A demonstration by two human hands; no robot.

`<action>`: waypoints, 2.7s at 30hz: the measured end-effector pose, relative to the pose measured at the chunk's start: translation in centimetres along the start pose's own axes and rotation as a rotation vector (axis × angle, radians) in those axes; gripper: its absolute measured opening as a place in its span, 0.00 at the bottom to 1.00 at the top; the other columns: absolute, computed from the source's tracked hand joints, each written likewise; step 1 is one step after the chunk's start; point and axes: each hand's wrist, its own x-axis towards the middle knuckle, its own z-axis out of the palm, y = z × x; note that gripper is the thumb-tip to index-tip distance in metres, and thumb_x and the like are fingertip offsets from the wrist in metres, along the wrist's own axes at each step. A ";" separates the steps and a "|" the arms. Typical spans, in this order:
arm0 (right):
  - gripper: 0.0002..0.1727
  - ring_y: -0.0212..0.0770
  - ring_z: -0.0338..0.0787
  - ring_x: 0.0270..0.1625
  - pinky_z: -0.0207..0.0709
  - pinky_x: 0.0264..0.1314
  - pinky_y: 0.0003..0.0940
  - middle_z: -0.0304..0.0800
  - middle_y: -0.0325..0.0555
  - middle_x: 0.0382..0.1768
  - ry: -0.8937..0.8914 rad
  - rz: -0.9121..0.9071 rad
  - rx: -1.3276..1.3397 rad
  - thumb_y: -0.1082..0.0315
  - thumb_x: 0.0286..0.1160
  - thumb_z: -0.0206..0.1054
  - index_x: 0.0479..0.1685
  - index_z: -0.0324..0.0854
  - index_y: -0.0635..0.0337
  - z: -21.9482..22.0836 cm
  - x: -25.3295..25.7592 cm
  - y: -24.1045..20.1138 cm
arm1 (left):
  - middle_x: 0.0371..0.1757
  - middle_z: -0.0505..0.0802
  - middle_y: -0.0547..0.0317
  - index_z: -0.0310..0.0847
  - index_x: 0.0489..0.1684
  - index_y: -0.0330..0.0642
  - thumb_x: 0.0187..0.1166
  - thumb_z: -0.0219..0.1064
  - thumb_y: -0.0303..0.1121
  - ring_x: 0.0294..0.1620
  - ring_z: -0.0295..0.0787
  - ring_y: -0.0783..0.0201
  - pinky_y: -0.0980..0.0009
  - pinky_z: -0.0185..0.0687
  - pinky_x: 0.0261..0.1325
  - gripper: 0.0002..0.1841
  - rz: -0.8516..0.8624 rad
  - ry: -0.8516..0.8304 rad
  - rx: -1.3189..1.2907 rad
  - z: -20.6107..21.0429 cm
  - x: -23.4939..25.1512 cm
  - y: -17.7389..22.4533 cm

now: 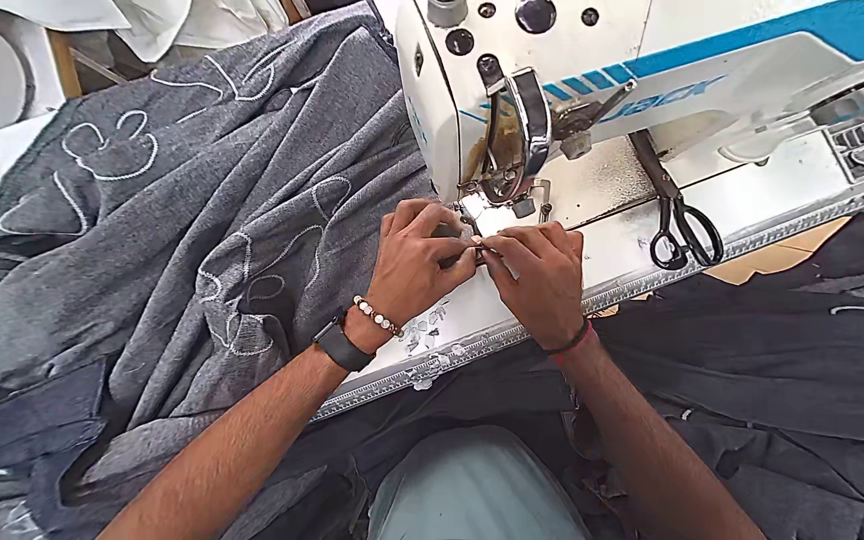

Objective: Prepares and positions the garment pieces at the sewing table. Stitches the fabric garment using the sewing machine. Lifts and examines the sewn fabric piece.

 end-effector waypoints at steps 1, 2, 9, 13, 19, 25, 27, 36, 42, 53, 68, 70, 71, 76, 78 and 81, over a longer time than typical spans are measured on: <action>0.09 0.43 0.87 0.55 0.71 0.55 0.48 0.95 0.35 0.50 0.016 -0.024 0.005 0.59 0.82 0.69 0.50 0.95 0.42 0.2 0.0 0.1 | 0.59 0.91 0.63 0.98 0.35 0.58 0.78 0.67 0.46 0.72 0.76 0.53 0.50 0.66 0.68 0.12 -0.020 0.004 -0.024 0.1 -0.2 -0.2; 0.10 0.42 0.87 0.55 0.70 0.57 0.48 0.95 0.34 0.51 0.021 -0.044 0.005 0.60 0.82 0.68 0.51 0.95 0.41 0.3 -0.1 0.2 | 0.61 0.91 0.62 0.98 0.39 0.58 0.80 0.65 0.46 0.73 0.75 0.52 0.49 0.67 0.69 0.13 -0.024 0.009 -0.022 0.1 -0.4 -0.4; 0.13 0.40 0.84 0.66 0.65 0.65 0.48 0.94 0.28 0.61 0.013 -0.127 0.002 0.66 0.83 0.64 0.51 0.94 0.40 0.3 -0.5 0.3 | 0.79 0.83 0.59 0.83 0.75 0.66 0.90 0.50 0.49 0.85 0.67 0.48 0.45 0.61 0.78 0.22 -0.054 -0.037 0.255 -0.2 -0.7 -1.2; 0.15 0.39 0.82 0.74 0.63 0.70 0.51 0.92 0.25 0.67 -0.060 -0.164 0.034 0.68 0.85 0.61 0.53 0.93 0.40 0.3 0.0 0.4 | 0.81 0.82 0.60 0.83 0.76 0.69 0.90 0.47 0.49 0.86 0.66 0.47 0.44 0.59 0.80 0.23 -0.080 -0.040 0.310 -0.2 -1.0 -1.1; 0.16 0.42 0.88 0.60 0.65 0.61 0.50 0.95 0.30 0.60 -0.197 -0.309 -0.091 0.72 0.82 0.60 0.52 0.93 0.44 -1.8 1.9 0.0 | 0.76 0.86 0.62 0.89 0.68 0.60 0.87 0.55 0.42 0.82 0.72 0.49 0.47 0.59 0.81 0.19 0.073 -0.001 0.230 -0.7 -1.0 -1.7; 0.16 0.41 0.89 0.59 0.68 0.60 0.48 0.95 0.29 0.61 -0.168 -0.294 -0.107 0.68 0.84 0.59 0.54 0.93 0.42 -0.3 3.0 0.4 | 0.70 0.88 0.60 0.89 0.68 0.66 0.85 0.56 0.42 0.78 0.73 0.47 0.47 0.60 0.79 0.19 0.115 0.018 0.286 -0.9 -0.2 -3.5; 0.15 0.44 0.86 0.64 0.68 0.63 0.49 0.95 0.32 0.61 -0.147 -0.250 -0.114 0.62 0.87 0.59 0.55 0.94 0.39 0.1 2.9 0.6 | 0.72 0.87 0.60 0.88 0.68 0.67 0.86 0.56 0.43 0.79 0.71 0.46 0.46 0.58 0.80 0.19 0.151 0.010 0.285 -1.0 0.0 -3.9; 0.19 0.55 0.82 0.59 0.66 0.52 0.52 0.88 0.49 0.52 -0.253 -0.217 -0.310 0.62 0.84 0.58 0.65 0.90 0.37 -0.8 3.6 -0.1 | 0.68 0.91 0.63 0.89 0.67 0.66 0.85 0.56 0.40 0.77 0.74 0.49 0.48 0.58 0.79 0.19 0.243 0.027 0.267 -0.9 0.7 -5.0; 0.21 0.59 0.84 0.65 0.68 0.58 0.59 0.91 0.52 0.59 -0.360 -0.183 -0.411 0.67 0.84 0.57 0.68 0.89 0.42 -0.9 4.8 -1.8 | 0.62 0.94 0.65 0.93 0.60 0.62 0.85 0.58 0.38 0.75 0.77 0.50 0.49 0.58 0.78 0.17 0.291 0.038 0.233 -1.7 1.7 -6.2; 0.19 0.72 0.89 0.55 0.76 0.47 0.74 0.90 0.66 0.55 -0.114 0.431 -0.515 0.61 0.86 0.52 0.57 0.88 0.57 -10.8 3.1 15.2 | 0.62 0.95 0.66 0.95 0.53 0.60 0.83 0.59 0.37 0.76 0.77 0.50 0.49 0.58 0.77 0.15 0.384 0.040 0.190 -2.5 3.5 -8.9; 0.21 0.69 0.90 0.56 0.77 0.46 0.73 0.90 0.62 0.60 -0.049 0.440 -0.495 0.56 0.86 0.52 0.62 0.85 0.57 -9.4 2.8 15.2 | 0.60 0.96 0.71 0.95 0.56 0.67 0.83 0.60 0.37 0.73 0.79 0.54 0.52 0.61 0.75 0.16 0.416 0.019 0.134 -2.3 2.8 -8.1; 0.21 0.69 0.90 0.57 0.77 0.47 0.72 0.90 0.61 0.60 -0.038 0.446 -0.498 0.56 0.86 0.52 0.62 0.85 0.57 -9.2 2.9 15.3 | 0.60 0.96 0.71 0.95 0.56 0.68 0.83 0.61 0.38 0.73 0.79 0.55 0.52 0.62 0.74 0.16 0.426 0.011 0.130 -2.3 2.7 -8.0; 0.21 0.68 0.90 0.58 0.77 0.48 0.72 0.90 0.61 0.60 -0.033 0.449 -0.492 0.56 0.86 0.52 0.62 0.86 0.57 -9.2 2.9 15.2 | 0.60 0.95 0.72 0.95 0.57 0.69 0.84 0.61 0.38 0.72 0.79 0.55 0.53 0.61 0.74 0.16 0.429 0.006 0.132 -2.3 2.6 -8.0; 0.21 0.67 0.90 0.52 0.77 0.42 0.71 0.90 0.60 0.55 0.019 0.475 -0.393 0.53 0.86 0.53 0.65 0.84 0.52 -10.2 1.6 14.2 | 0.62 0.95 0.68 0.94 0.59 0.68 0.84 0.60 0.37 0.72 0.80 0.55 0.52 0.64 0.75 0.17 0.448 -0.008 0.145 -2.3 2.5 -7.9; 0.21 0.65 0.90 0.51 0.77 0.42 0.70 0.90 0.59 0.56 0.044 0.481 -0.383 0.53 0.86 0.53 0.67 0.83 0.50 -10.2 1.5 14.1 | 0.60 0.94 0.61 0.94 0.56 0.58 0.83 0.59 0.35 0.72 0.81 0.53 0.53 0.67 0.76 0.16 0.442 -0.006 0.132 -2.2 2.6 -7.7; 0.23 0.66 0.90 0.57 0.77 0.50 0.74 0.90 0.59 0.60 0.030 0.520 -0.395 0.53 0.87 0.52 0.68 0.84 0.51 -10.6 2.5 14.1 | 0.73 0.88 0.56 0.86 0.66 0.46 0.88 0.54 0.45 0.84 0.73 0.55 0.55 0.64 0.87 0.20 0.289 -0.055 0.125 -2.0 3.4 -7.7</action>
